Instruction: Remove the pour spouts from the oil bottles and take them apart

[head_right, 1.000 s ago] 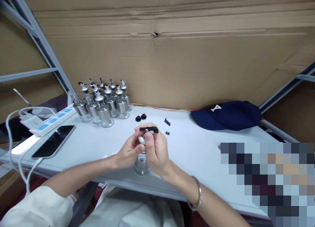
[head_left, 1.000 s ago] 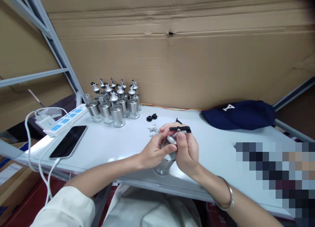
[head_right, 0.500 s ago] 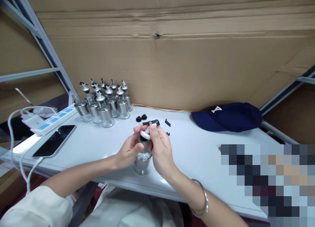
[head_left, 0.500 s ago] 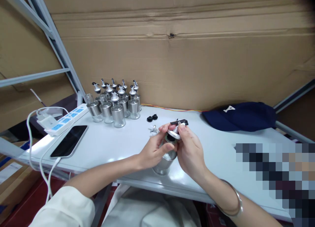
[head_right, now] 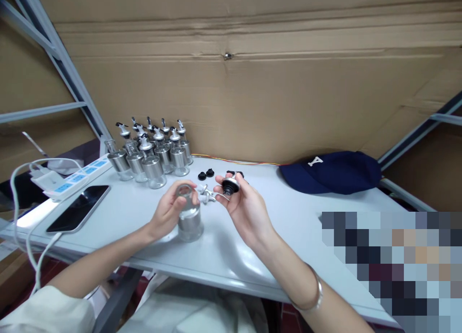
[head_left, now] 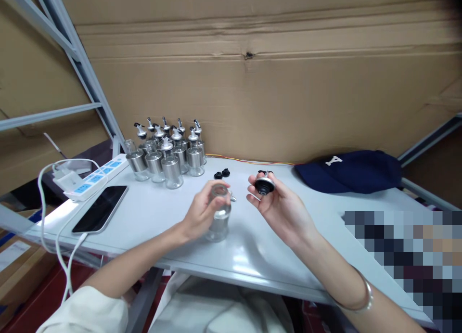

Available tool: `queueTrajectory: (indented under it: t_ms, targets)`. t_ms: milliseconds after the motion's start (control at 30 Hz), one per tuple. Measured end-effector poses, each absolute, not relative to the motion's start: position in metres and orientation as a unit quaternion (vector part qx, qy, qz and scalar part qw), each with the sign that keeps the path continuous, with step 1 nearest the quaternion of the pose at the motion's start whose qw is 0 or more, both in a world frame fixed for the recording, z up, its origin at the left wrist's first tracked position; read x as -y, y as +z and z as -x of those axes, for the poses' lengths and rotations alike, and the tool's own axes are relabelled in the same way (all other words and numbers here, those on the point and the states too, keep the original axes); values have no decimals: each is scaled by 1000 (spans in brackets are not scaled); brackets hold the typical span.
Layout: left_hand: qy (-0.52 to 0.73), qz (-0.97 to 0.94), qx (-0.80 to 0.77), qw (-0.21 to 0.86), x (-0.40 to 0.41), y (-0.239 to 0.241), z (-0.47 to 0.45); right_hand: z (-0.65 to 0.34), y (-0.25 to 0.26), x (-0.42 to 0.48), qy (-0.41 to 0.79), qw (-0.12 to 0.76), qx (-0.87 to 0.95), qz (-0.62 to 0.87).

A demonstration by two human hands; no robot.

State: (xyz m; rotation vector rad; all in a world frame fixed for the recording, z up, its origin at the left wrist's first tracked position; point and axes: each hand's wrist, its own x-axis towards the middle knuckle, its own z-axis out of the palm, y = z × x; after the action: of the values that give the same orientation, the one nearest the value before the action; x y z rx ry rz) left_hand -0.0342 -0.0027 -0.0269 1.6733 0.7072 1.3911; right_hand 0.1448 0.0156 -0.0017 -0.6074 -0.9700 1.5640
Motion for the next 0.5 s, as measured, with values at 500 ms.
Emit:
queueTrajectory:
  t_ms: [500]
  targets:
    - [574,-629,-521,56,-98,-33,103,-152,-6,-40,693,545,373,289]
